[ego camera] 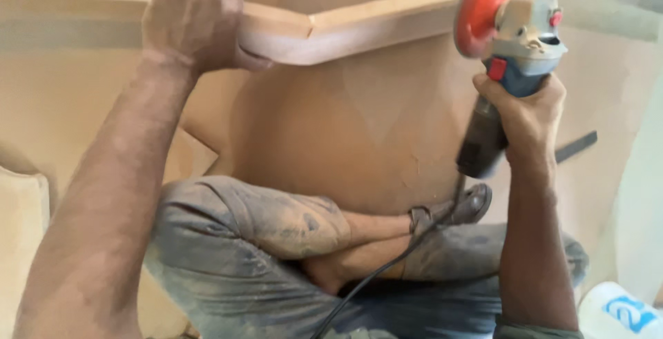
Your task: The person sands a curved wooden furniture component using a handheld power sander, turning the piece over to work on different sides and edges.
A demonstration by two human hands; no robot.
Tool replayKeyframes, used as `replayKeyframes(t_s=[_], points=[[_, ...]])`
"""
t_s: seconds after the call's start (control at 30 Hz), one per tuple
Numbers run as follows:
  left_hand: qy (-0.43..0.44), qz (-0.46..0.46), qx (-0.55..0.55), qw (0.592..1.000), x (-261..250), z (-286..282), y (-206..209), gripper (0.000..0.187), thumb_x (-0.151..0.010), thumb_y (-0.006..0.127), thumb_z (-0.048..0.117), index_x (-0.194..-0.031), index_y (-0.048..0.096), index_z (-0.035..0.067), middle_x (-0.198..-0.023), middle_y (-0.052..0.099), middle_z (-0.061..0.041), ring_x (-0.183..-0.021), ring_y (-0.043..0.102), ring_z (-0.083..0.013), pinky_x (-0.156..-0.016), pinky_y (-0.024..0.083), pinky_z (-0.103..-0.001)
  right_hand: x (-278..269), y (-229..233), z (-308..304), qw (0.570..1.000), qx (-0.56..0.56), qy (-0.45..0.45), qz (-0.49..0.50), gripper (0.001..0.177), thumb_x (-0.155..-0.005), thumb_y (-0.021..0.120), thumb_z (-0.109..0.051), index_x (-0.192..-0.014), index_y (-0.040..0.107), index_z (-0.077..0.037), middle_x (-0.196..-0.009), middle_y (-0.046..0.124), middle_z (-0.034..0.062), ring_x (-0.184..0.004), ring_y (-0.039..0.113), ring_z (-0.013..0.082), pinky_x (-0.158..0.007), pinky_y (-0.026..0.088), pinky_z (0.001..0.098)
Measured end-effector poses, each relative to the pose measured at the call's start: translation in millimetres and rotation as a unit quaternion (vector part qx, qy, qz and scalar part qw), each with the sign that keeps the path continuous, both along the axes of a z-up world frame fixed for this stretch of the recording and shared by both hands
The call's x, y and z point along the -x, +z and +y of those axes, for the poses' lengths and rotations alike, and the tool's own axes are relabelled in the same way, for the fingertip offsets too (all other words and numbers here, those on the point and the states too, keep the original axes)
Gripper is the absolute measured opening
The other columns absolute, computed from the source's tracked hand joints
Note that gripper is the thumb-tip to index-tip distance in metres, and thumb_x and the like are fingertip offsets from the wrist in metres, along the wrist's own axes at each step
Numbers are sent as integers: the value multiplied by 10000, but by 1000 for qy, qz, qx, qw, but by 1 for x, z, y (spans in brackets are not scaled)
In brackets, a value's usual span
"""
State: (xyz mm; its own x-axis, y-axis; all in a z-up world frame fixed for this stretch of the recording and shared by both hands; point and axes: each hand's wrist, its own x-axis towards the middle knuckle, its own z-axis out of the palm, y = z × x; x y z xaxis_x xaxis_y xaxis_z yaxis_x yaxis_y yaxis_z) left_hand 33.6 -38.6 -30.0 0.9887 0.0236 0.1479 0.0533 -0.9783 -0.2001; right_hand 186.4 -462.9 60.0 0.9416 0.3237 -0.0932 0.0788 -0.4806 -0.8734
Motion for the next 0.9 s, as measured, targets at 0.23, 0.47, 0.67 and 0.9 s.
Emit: replayKeyframes(t_s=[0.23,0.47,0.67,0.9], points=[[-6,-30,62,998,-6,10,-5,921,-513,786,939,-826,669,80,-714,682,-67,-640,687,-233,-615,540,-373,50,-8,58,988,115,80,-69,364,-832,839,-131,-1158,736,-6,-1003,762,77,-888,711,139,-818,574,311],[-8,-60,94,994,-1,3,-3,829,-552,860,808,-849,697,51,-738,697,-72,-633,690,-240,-568,569,-378,85,-20,108,970,198,97,-98,403,-797,843,-204,-1105,696,12,-921,765,181,-867,775,291,-756,588,394],[14,-20,156,987,-2,4,-8,816,-523,888,768,-861,712,46,-701,695,-81,-587,680,-262,-515,570,-421,93,-33,127,965,182,123,-145,430,-836,859,-220,-1117,658,36,-957,755,224,-928,754,376,-784,583,430],[2,3,162,987,-3,8,-17,802,-548,882,776,-854,729,50,-686,696,-100,-559,666,-284,-501,558,-431,91,-33,129,958,222,119,-137,468,-820,876,-235,-1097,644,62,-932,748,240,-900,752,383,-776,581,437]])
